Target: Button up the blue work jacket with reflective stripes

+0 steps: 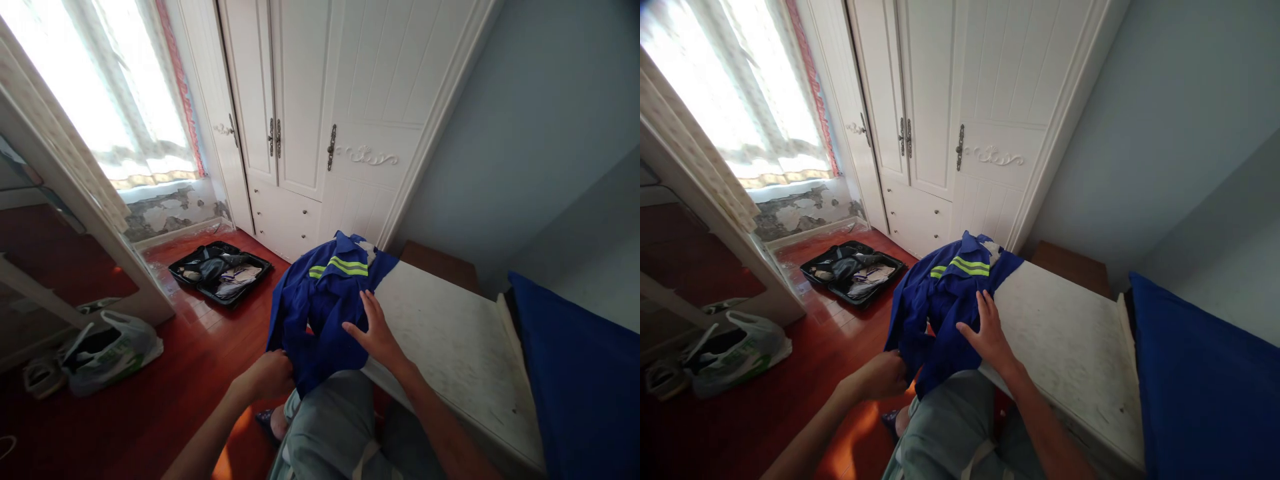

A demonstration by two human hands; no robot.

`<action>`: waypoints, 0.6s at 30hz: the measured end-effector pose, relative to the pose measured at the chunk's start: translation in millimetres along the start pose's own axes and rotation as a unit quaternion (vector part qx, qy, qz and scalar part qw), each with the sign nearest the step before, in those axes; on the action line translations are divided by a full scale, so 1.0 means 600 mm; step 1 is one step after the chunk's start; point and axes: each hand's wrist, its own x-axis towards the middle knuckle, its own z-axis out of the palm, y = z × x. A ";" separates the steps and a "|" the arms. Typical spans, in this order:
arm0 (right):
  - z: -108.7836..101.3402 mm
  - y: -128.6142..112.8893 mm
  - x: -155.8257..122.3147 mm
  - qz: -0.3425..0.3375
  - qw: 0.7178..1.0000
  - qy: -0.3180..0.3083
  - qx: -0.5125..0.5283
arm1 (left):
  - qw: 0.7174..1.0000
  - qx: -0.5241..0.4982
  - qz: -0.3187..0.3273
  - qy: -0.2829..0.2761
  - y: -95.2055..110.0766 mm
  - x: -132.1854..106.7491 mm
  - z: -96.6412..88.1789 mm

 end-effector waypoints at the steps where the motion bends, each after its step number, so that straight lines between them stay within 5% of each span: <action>1: 0.001 0.003 0.005 0.019 1.000 0.008 0.023 | 0.996 -0.007 -0.005 -0.085 -0.006 -0.008 -0.005; 3: 0.006 0.010 0.015 0.056 0.996 0.026 0.066 | 0.978 -0.011 -0.030 -0.205 -0.024 -0.020 -0.018; 5: 0.013 0.017 0.022 0.089 0.988 0.038 0.123 | 0.974 -0.005 -0.067 -0.218 -0.043 -0.025 -0.043; 10: 0.022 0.030 0.047 0.172 0.950 0.106 0.239 | 0.996 0.051 -0.074 -0.022 -0.064 0.028 -0.164; 15: 0.002 0.057 0.145 0.183 0.940 0.213 0.192 | 0.967 0.015 -0.041 0.251 -0.032 0.202 -0.260; 18: -0.015 0.081 0.224 0.213 0.924 0.258 0.186 | 0.976 -0.037 -0.079 0.197 -0.001 0.321 -0.267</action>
